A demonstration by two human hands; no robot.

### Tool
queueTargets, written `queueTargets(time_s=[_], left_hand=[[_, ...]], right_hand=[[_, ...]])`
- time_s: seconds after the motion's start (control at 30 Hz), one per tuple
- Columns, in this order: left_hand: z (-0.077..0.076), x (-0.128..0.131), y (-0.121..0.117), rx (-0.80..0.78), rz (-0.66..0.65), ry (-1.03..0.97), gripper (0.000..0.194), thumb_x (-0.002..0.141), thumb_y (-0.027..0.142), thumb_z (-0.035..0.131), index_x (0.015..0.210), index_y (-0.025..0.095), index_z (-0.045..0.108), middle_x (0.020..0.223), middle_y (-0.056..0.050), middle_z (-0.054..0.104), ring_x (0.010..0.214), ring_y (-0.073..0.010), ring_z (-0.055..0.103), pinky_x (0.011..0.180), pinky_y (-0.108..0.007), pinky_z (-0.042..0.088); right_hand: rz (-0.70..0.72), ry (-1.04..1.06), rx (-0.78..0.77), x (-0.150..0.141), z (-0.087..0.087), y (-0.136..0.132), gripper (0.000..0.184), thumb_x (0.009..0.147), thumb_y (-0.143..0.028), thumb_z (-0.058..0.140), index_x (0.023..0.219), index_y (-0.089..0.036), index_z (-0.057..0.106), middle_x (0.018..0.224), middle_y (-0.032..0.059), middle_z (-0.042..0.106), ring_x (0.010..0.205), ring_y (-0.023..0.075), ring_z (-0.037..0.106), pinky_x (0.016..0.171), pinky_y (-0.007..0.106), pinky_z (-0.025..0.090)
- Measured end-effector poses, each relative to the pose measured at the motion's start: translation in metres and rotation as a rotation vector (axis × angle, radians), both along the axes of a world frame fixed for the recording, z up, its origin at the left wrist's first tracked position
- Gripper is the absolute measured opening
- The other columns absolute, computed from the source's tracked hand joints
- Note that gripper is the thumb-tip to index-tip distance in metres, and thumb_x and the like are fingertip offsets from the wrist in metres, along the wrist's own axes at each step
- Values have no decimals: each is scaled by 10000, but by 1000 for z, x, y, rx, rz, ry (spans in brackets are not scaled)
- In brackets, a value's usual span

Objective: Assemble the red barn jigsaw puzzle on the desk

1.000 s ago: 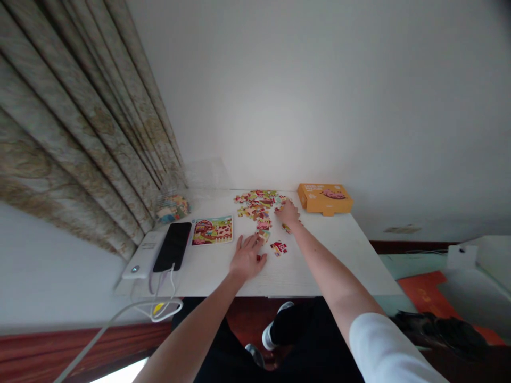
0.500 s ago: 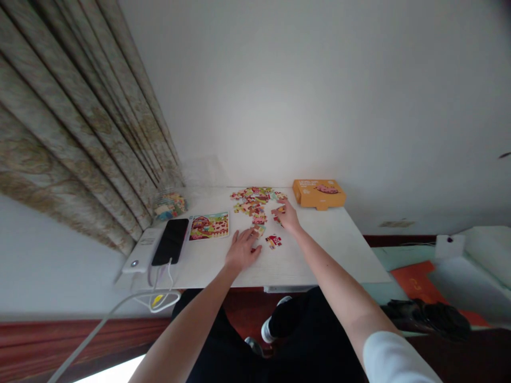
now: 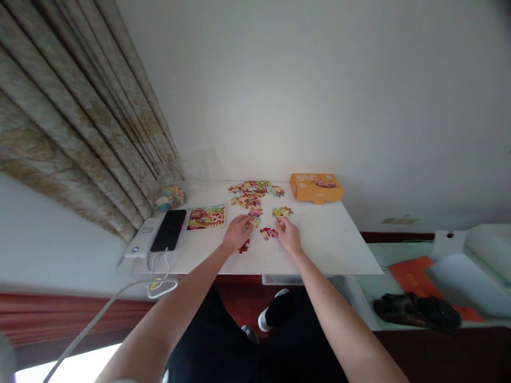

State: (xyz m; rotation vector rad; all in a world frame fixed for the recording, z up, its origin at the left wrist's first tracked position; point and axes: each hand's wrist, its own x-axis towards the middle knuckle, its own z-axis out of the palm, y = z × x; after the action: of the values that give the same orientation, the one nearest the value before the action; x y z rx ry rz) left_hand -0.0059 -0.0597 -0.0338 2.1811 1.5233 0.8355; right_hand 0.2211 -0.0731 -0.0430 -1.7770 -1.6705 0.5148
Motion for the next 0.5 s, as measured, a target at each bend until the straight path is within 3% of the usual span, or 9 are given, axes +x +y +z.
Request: queueTargets(time_s=[0.13,0.2,0.37,0.5], left_hand=[[18,24,41,-14,94,149,337,952,157,553,1262,207,676,1336,-90,668,1282,-211,587,1123,-340,445],[24,37,60,-48,124,199,386,938,157,576,1315,201,644,1384,-107,643,1326,-239,556,1146,-377,418],[26,56,96,-150,208,309,363,942,237,583,1292,175,657,1395,-189,621,1366,-359,504,1153,-557,351],[30,57,118,-215,219,369,281,878,271,673,1137,174,725,1256,-196,693,1290,-391,558,1137,-589,334]], right_hand=[[35,-243,-61,-7,11,-5,394,970,-599,549,970,-241,713,807,48,756,821,229,724,728,289,474],[60,-307,-61,-10,15,-8,431,918,-653,612,1018,-243,703,875,44,765,859,225,724,736,283,471],[109,-368,-40,-15,17,-10,424,902,-614,668,1115,-247,663,1091,40,751,950,201,710,772,271,481],[74,-398,-37,-15,15,-7,347,985,-530,590,1111,-218,676,1179,80,715,988,198,695,797,277,492]])
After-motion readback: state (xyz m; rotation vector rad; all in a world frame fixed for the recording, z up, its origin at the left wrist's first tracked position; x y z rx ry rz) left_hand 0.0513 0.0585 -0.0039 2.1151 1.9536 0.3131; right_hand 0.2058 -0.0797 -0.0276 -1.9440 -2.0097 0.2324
